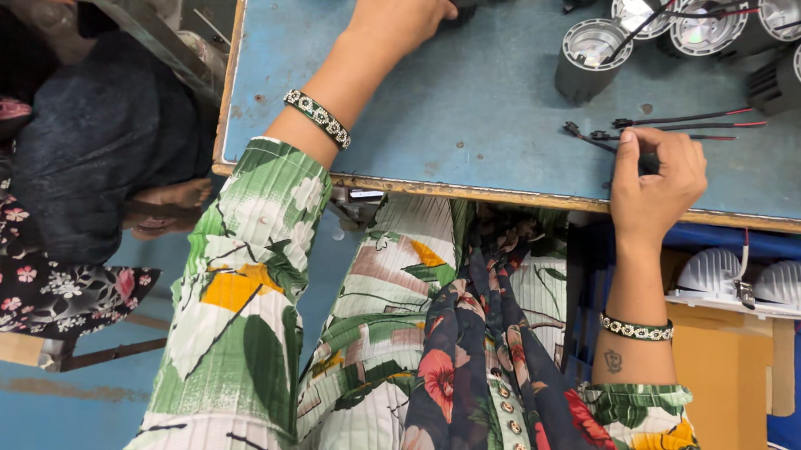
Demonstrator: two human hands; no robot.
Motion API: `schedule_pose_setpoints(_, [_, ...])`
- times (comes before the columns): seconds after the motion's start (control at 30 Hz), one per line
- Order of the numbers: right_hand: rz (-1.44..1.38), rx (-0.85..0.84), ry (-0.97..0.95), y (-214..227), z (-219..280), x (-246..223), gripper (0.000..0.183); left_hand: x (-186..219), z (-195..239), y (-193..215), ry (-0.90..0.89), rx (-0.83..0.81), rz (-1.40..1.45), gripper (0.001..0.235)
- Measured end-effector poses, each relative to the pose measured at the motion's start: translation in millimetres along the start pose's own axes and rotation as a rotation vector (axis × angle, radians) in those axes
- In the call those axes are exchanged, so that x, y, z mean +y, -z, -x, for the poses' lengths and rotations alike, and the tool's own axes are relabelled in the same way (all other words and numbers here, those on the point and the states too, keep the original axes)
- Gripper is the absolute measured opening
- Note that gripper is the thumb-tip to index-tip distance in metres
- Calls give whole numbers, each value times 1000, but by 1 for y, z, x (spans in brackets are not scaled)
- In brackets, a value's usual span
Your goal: The person inserts black wires with red tips into the central holes of gray cylindrical heat sink components. The person handles the components one at a time, places them on a blue table, and arranges them into a group.
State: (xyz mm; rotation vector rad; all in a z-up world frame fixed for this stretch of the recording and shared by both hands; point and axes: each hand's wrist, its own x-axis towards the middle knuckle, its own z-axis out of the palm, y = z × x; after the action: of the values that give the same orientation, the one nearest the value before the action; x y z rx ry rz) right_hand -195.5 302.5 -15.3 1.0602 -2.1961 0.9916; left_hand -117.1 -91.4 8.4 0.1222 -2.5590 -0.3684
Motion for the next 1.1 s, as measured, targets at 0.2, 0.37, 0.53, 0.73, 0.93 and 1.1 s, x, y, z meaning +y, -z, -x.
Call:
schedule_pose_setpoints(0.2, [-17, -1, 4, 0, 1, 0, 3, 42, 16, 38, -86, -3, 40, 30])
schedule_pose_setpoints(0.37, [-24, -18, 9, 2, 2, -2, 1, 63, 41, 66, -53, -82, 16, 32])
schedule_pose_setpoints(0.53, [-54, 4, -14, 5, 2, -8, 3, 59, 70, 74, -21, 13, 312, 59])
schedule_pose_setpoints(0.73, [-89, 59, -122, 7, -4, -9, 3, 76, 82, 32, 260, 108, 745, 101])
schedule_pose_setpoints(0.93, [-66, 20, -96, 10, -8, -20, 5, 84, 84, 23, 312, 148, 530, 83])
schedule_pose_setpoints(1.1, [21, -80, 31, 11, -11, -25, 11, 87, 88, 30, 278, 174, 594, 73])
